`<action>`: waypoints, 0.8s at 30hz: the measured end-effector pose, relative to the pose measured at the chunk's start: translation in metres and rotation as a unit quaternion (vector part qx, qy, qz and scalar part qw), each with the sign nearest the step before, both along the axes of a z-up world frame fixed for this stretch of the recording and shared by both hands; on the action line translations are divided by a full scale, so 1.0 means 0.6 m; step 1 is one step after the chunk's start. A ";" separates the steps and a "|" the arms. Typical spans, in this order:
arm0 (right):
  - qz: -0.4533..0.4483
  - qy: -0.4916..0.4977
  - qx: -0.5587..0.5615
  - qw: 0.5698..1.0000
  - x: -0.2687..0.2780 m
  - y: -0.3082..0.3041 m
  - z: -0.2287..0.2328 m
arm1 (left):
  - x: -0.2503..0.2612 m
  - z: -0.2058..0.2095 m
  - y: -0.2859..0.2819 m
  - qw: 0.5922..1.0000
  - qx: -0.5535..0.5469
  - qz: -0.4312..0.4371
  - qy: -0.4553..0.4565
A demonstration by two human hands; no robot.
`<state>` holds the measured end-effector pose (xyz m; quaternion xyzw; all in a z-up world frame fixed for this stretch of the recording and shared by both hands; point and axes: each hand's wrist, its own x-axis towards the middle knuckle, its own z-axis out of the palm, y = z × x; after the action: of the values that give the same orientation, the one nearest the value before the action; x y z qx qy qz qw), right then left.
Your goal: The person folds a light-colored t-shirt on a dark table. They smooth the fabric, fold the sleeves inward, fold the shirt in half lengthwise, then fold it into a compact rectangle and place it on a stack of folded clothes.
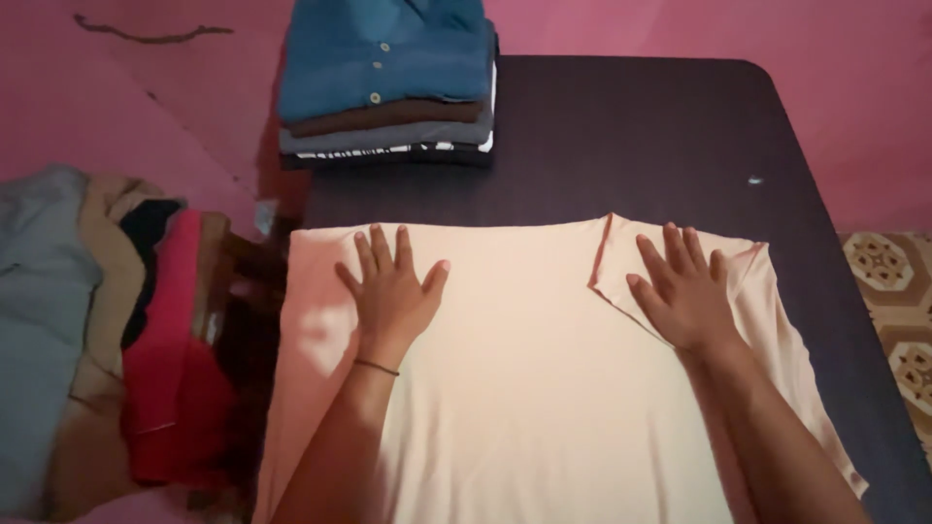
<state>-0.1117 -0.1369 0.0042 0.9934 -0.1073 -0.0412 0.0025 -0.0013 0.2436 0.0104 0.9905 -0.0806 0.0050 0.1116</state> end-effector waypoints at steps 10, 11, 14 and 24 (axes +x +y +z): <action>0.047 -0.007 -0.005 0.999 0.124 -0.055 -0.009 | 0.108 -0.036 -0.020 1.000 -0.027 -0.002 -0.016; 0.043 -0.001 0.003 0.999 0.128 -0.055 -0.005 | 0.112 -0.035 -0.021 0.999 -0.044 -0.001 -0.024; 0.042 0.012 0.015 0.999 0.134 -0.066 -0.010 | 0.102 -0.029 -0.016 0.996 -0.072 -0.009 -0.046; -0.015 -0.084 0.015 0.996 0.114 -0.098 -0.033 | -0.007 0.027 0.031 0.998 -0.055 -0.010 -0.005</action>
<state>-0.0434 -0.1957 -0.0156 0.9915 -0.1214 0.0406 -0.0218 -0.0055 0.2623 0.0264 0.9820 -0.0909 0.0135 0.1651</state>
